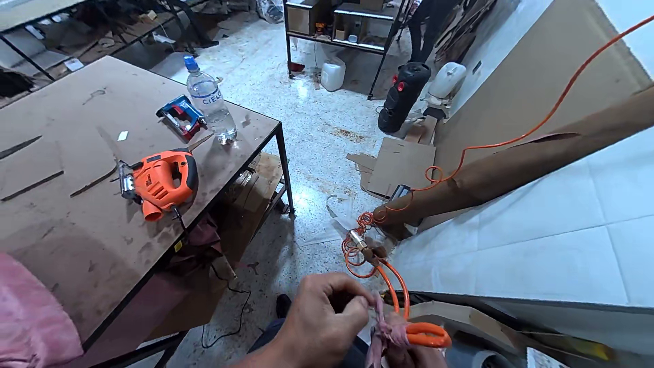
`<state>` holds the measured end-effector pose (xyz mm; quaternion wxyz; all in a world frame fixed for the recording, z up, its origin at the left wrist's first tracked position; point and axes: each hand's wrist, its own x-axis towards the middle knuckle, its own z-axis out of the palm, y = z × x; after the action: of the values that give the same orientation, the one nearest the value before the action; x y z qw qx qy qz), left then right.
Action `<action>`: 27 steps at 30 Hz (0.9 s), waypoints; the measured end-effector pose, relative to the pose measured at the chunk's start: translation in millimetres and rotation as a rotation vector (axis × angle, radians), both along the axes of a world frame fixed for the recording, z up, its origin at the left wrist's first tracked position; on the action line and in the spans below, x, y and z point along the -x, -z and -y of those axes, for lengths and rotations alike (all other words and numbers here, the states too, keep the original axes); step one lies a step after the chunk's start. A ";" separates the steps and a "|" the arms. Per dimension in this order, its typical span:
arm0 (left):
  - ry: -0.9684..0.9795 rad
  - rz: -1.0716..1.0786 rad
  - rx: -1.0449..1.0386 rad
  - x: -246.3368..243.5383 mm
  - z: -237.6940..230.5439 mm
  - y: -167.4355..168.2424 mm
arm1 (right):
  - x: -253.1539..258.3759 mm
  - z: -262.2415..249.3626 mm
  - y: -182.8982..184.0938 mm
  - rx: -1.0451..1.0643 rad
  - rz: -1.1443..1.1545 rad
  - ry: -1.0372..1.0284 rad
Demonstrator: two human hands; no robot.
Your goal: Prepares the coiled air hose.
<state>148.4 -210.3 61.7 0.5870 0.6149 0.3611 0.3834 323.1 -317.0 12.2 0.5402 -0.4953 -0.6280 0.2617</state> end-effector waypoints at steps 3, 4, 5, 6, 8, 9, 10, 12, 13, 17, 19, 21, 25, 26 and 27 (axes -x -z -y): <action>-0.069 -0.062 -0.274 13.3 -8.6 -6.4 | -2.1 -3.7 -8.7 0.003 0.057 0.005; -0.051 -0.106 -0.355 16.4 -9.3 -12.3 | -3.0 -3.6 -8.5 0.001 0.088 0.012; -0.021 -0.155 -0.422 18.3 -9.0 -18.2 | -3.6 -3.3 -8.8 -0.002 0.117 0.014; 0.017 -0.208 -0.477 19.6 -8.5 -23.2 | -3.4 -3.8 -10.7 -0.007 0.143 0.014; 0.088 -0.316 -0.565 21.7 -8.2 -28.4 | -0.9 -6.5 -14.6 -0.034 0.197 0.033; 0.116 -0.363 -0.600 22.6 -8.6 -29.5 | -0.1 -8.2 -16.3 -0.053 0.232 0.044; 0.136 -0.404 -0.633 23.3 -9.6 -30.7 | -0.3 -10.1 -17.6 -0.072 0.268 0.053; 0.175 -0.474 -0.695 24.5 -12.3 -34.3 | -4.1 -12.0 -19.2 -0.099 0.356 0.063; 0.204 -0.510 -0.725 25.3 -13.8 -37.4 | -6.8 -12.4 -19.5 -0.108 0.398 0.066; 0.307 -0.655 -0.843 25.4 -17.7 -44.3 | -10.4 -12.9 -21.0 -0.115 0.462 0.057; 0.331 -0.693 -0.859 23.5 -19.4 -42.1 | -7.8 -13.3 -20.8 -0.103 0.465 0.063; 0.334 -0.667 -0.831 22.4 -21.9 -39.0 | -4.7 -14.2 -22.7 -0.091 0.465 0.074; 0.238 -0.595 -0.798 21.0 -22.5 -32.3 | -1.3 -17.1 -23.0 -0.069 0.430 0.083; 0.208 -0.594 -0.800 20.8 -22.2 -31.0 | -1.1 -17.8 -22.5 -0.065 0.414 0.074; 0.182 -0.607 -0.812 21.4 -22.6 -30.0 | -0.8 -18.7 -21.6 -0.064 0.401 0.064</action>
<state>127.0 -187.7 91.6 0.2007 0.9057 0.2823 0.2446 323.9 -298.4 33.8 0.4278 -0.5396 -0.7150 0.1206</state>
